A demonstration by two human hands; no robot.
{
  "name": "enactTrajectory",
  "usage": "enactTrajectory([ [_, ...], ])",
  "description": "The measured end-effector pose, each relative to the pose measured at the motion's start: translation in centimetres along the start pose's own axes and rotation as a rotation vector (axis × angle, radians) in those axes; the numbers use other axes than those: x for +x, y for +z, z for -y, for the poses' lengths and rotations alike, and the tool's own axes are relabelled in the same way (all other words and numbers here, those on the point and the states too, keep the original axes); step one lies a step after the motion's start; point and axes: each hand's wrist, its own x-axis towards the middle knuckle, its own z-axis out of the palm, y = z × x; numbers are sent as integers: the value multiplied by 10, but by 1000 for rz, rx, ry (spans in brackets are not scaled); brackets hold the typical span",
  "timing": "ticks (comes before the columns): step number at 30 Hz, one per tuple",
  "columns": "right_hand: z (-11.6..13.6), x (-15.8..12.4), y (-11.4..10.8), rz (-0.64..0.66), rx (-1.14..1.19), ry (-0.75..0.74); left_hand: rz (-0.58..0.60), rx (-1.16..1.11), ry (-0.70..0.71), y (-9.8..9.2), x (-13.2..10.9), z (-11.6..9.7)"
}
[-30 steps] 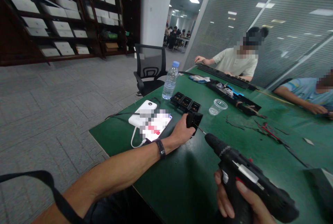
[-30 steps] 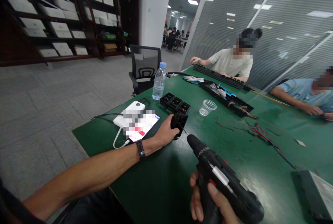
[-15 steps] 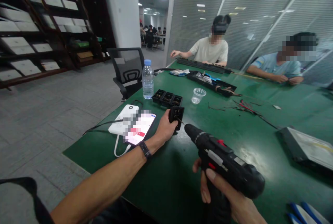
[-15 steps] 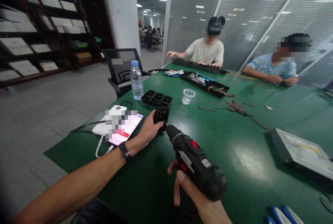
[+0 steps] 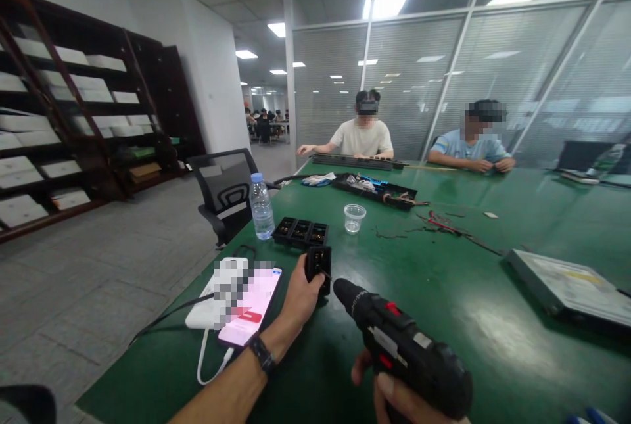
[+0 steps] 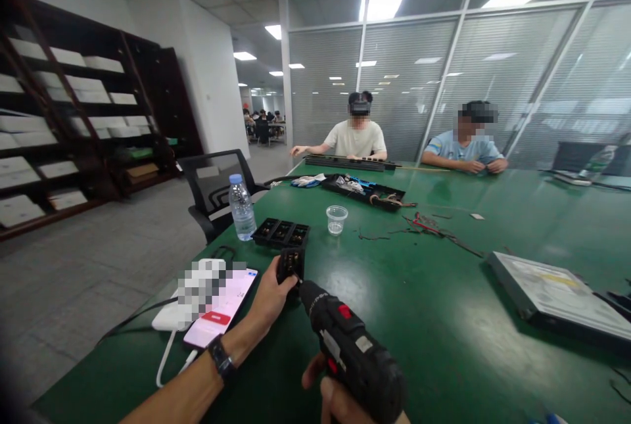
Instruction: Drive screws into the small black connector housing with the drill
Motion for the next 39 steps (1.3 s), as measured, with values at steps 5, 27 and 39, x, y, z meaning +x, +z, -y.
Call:
enactTrajectory([
  [5,-1,-3,2,38,93,55,9,5,5,-1,-1,-3],
  [27,-8,-3,4,41,280,57,27,79,65,-1,3,9],
  [39,1,-6,3,30,229,39,38,82,55,-1,3,9],
])
